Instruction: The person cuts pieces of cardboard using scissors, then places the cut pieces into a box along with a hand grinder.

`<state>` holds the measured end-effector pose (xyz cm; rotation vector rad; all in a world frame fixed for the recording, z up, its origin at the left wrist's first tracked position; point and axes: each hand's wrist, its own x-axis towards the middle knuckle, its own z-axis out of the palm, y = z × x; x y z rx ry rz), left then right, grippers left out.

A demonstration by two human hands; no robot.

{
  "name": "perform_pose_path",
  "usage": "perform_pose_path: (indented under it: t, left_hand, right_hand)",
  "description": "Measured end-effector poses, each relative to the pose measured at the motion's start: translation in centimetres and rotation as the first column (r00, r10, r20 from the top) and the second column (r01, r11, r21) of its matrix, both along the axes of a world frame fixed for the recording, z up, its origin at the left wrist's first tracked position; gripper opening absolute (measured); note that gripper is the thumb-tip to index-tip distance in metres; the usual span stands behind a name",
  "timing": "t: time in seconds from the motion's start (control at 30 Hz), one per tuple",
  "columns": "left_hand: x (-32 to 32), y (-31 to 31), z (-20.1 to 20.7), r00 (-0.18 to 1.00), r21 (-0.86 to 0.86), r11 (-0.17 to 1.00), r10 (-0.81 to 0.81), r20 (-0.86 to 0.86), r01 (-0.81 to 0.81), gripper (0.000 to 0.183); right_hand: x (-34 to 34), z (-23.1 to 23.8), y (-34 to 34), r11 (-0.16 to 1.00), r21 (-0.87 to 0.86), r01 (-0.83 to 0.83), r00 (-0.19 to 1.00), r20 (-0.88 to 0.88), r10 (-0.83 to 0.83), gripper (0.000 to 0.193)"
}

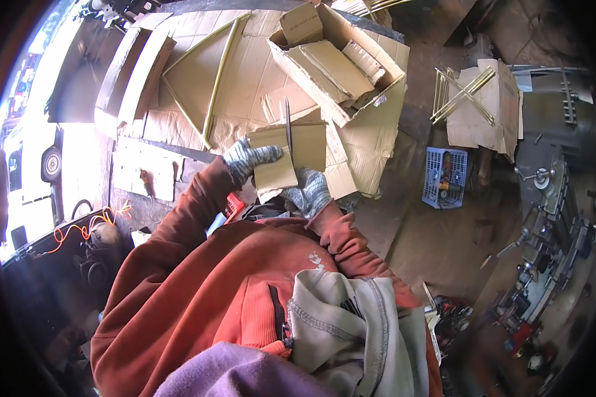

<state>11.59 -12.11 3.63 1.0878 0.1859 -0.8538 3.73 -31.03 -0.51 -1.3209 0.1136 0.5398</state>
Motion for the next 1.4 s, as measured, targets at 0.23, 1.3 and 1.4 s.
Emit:
perform_pose_path:
  t: [0.23,1.3,1.4]
  left_hand:
    - [2.7,3.4,-2.1,0.998,-0.047,0.999,0.023,0.065,-0.02,0.042]
    - [1.8,-9.5,-3.6,0.443,0.986,0.167,-0.882,0.16,-0.023,0.069]
    - [1.7,-10.1,-4.1,0.341,0.981,0.184,-0.928,0.15,0.069,0.053]
  right_hand:
    - [0.3,-1.2,0.0,0.766,-0.623,-0.156,0.95,0.117,0.289,0.038]
    - [-11.0,-7.9,-10.7,0.584,-0.629,0.512,0.535,-0.298,-0.79,0.03]
    - [-9.5,-5.7,-10.5,0.607,-0.635,0.479,0.514,-0.358,-0.78,0.025]
